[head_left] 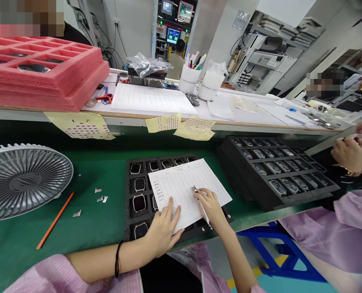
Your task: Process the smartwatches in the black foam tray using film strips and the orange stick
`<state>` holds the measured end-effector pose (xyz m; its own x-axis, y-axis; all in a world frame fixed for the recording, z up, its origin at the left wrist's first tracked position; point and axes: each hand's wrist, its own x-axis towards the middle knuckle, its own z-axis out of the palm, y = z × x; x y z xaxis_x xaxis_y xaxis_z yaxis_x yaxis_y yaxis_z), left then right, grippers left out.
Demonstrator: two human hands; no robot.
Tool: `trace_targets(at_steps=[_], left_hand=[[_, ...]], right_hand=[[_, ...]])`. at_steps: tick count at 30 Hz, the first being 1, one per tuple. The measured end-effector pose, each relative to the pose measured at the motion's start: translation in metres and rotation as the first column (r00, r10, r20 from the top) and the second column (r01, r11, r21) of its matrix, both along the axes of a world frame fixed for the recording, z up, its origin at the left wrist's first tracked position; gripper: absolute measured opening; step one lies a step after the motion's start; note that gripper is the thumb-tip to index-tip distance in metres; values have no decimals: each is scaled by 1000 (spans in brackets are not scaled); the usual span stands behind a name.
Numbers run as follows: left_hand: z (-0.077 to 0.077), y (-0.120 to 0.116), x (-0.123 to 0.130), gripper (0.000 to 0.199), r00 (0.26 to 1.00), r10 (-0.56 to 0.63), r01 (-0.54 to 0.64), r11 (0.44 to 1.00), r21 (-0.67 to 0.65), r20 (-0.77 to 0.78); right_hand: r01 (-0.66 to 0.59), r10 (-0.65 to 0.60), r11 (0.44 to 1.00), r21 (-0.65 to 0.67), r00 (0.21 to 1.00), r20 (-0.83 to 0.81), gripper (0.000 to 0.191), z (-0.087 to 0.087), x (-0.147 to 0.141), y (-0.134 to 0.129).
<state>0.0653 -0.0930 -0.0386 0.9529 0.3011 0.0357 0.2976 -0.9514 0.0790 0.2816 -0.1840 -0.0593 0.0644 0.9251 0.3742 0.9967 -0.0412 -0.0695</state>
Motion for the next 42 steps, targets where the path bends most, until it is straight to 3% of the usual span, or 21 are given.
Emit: trace_targets(at_steps=[42], left_hand=[[2, 0, 0, 57, 1000, -4, 4, 1000, 6, -16]], right_hand=[[12, -11, 1000, 27, 999, -31, 42, 2, -1, 0]])
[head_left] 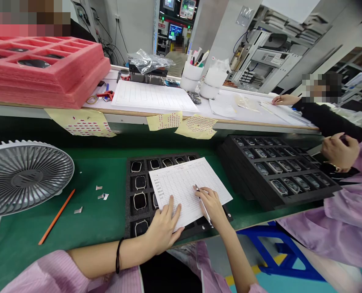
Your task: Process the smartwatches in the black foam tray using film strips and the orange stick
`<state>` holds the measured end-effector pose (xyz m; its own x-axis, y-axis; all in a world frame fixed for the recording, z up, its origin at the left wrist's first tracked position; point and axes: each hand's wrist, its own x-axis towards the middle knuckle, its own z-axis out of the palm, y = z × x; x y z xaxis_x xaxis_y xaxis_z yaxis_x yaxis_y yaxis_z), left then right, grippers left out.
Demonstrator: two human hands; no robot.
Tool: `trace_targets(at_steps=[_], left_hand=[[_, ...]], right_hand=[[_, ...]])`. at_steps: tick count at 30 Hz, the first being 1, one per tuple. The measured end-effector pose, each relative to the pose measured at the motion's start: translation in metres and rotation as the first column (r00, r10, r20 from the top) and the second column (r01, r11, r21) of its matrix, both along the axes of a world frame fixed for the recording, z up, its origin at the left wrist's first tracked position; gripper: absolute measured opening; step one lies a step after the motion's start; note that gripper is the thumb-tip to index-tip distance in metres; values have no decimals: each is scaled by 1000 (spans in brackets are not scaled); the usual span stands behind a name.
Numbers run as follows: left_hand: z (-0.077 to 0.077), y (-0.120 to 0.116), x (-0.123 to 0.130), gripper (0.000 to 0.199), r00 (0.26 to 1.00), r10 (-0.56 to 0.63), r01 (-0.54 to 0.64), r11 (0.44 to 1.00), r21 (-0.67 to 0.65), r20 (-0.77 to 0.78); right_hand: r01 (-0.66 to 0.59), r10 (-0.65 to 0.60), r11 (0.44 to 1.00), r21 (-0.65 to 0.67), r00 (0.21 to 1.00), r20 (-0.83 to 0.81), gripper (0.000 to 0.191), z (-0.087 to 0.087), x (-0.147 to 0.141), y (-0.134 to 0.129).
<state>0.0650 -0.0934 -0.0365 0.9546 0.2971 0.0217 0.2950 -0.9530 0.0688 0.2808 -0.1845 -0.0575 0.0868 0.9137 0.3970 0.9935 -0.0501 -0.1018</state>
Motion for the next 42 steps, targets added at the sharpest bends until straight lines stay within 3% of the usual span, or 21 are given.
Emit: trace_targets(at_steps=[42], left_hand=[[0, 1, 1, 55, 1000, -5, 5, 1000, 0, 9]], right_hand=[[80, -80, 997, 2, 995, 54, 38, -10, 26, -8]])
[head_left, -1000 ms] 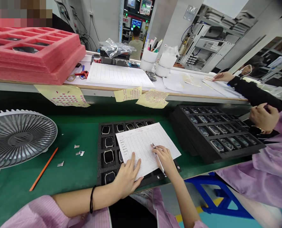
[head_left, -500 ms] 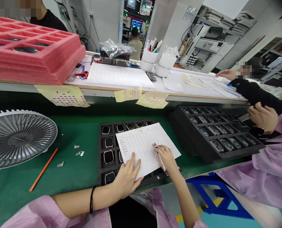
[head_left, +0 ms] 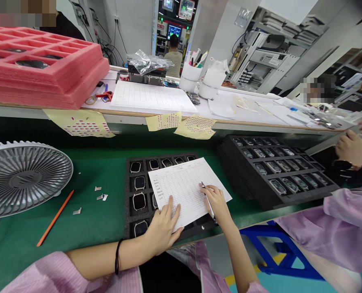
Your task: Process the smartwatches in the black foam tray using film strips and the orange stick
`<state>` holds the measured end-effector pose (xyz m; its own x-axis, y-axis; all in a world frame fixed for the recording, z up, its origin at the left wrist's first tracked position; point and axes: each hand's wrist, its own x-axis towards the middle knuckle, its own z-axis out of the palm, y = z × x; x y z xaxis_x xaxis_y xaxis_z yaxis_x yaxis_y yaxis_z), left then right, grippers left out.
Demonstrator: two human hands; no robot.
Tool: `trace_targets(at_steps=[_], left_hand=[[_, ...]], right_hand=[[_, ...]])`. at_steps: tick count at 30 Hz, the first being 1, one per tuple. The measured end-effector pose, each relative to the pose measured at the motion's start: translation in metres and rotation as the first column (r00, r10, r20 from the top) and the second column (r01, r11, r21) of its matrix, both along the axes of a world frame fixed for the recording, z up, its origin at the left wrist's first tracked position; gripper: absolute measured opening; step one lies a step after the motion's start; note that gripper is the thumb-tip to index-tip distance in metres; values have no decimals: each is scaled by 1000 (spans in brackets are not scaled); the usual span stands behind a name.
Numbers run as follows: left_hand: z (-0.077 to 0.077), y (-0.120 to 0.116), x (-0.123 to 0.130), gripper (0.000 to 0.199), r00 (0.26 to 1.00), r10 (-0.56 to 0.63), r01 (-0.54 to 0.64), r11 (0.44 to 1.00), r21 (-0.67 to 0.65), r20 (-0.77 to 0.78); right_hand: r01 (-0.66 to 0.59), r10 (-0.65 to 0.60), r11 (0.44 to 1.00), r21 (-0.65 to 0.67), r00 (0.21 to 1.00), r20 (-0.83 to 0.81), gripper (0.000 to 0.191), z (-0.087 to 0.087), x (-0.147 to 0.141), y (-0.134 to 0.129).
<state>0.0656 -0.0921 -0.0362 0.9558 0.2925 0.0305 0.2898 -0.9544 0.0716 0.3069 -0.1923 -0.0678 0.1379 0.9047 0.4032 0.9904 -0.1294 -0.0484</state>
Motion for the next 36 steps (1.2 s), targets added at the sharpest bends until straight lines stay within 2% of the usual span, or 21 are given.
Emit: trace_targets(at_steps=[10, 21, 24, 26, 28, 29, 32, 34, 36], left_hand=[[2, 0, 0, 55, 1000, 0, 1, 1000, 8, -12], [1, 0, 0, 55, 1000, 3, -3, 1000, 3, 6], [0, 0, 0, 55, 1000, -1, 1, 1000, 1, 3], [0, 0, 0, 55, 1000, 3, -3, 1000, 1, 13], [-1, 0, 0, 55, 1000, 6, -6, 1000, -2, 24], [-2, 0, 0, 55, 1000, 7, -7, 1000, -3, 25], [-2, 0, 0, 55, 1000, 7, -7, 1000, 0, 20], [-2, 0, -1, 56, 1000, 7, -7, 1000, 5, 15], [-2, 0, -1, 56, 1000, 6, -6, 1000, 9, 12]], right_hand=[[0, 2, 999, 32, 998, -62, 38, 5, -2, 2], [-87, 97, 994, 62, 980, -174, 32, 21, 11, 13], [-96, 112, 993, 75, 963, -247, 25, 23, 14, 17], [-57, 85, 994, 90, 933, -350, 19, 25, 15, 21], [41, 24, 992, 116, 859, -511, 20, 27, 17, 28], [100, -1, 986, 131, 798, -603, 22, 28, 18, 33], [250, 20, 950, 187, 549, -836, 25, 31, 21, 47], [299, 43, 938, 175, 400, -915, 28, 32, 22, 55], [316, 18, 940, 128, 329, -944, 31, 31, 23, 59]])
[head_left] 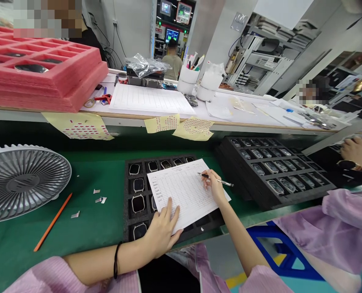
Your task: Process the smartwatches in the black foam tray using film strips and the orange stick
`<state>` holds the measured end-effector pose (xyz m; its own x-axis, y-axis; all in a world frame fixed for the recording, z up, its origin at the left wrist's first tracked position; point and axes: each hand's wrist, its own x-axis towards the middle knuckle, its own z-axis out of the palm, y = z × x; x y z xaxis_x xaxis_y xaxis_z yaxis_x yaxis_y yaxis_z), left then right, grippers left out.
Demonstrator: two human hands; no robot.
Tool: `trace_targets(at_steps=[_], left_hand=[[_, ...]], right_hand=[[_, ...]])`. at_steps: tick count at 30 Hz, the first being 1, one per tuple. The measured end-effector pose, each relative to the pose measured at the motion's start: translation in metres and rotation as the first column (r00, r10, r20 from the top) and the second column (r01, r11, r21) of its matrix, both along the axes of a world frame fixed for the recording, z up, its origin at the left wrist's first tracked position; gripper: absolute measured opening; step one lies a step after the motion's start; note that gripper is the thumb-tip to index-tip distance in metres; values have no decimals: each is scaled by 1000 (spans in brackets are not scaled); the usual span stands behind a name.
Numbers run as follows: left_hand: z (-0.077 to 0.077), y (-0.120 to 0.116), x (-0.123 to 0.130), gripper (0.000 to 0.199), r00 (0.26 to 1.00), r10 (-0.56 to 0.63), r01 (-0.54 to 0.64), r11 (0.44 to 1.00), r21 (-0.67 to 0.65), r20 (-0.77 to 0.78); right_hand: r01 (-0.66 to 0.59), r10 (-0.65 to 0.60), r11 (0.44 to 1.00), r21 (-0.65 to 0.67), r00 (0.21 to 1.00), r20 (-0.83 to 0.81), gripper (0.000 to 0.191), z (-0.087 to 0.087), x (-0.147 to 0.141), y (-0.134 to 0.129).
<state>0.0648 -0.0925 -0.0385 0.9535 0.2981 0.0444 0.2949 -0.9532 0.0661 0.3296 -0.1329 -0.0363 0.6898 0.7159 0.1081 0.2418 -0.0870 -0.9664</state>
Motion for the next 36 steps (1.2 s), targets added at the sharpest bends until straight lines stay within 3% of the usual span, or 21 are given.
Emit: trace_targets(at_steps=[7, 36], left_hand=[[0, 0, 0, 55, 1000, -3, 3, 1000, -5, -9], [2, 0, 1, 56, 1000, -15, 15, 1000, -4, -22]], right_hand=[[46, -43, 998, -34, 994, 97, 44, -4, -3, 1], [92, -83, 995, -34, 973, 214, 34, -12, -6, 4]])
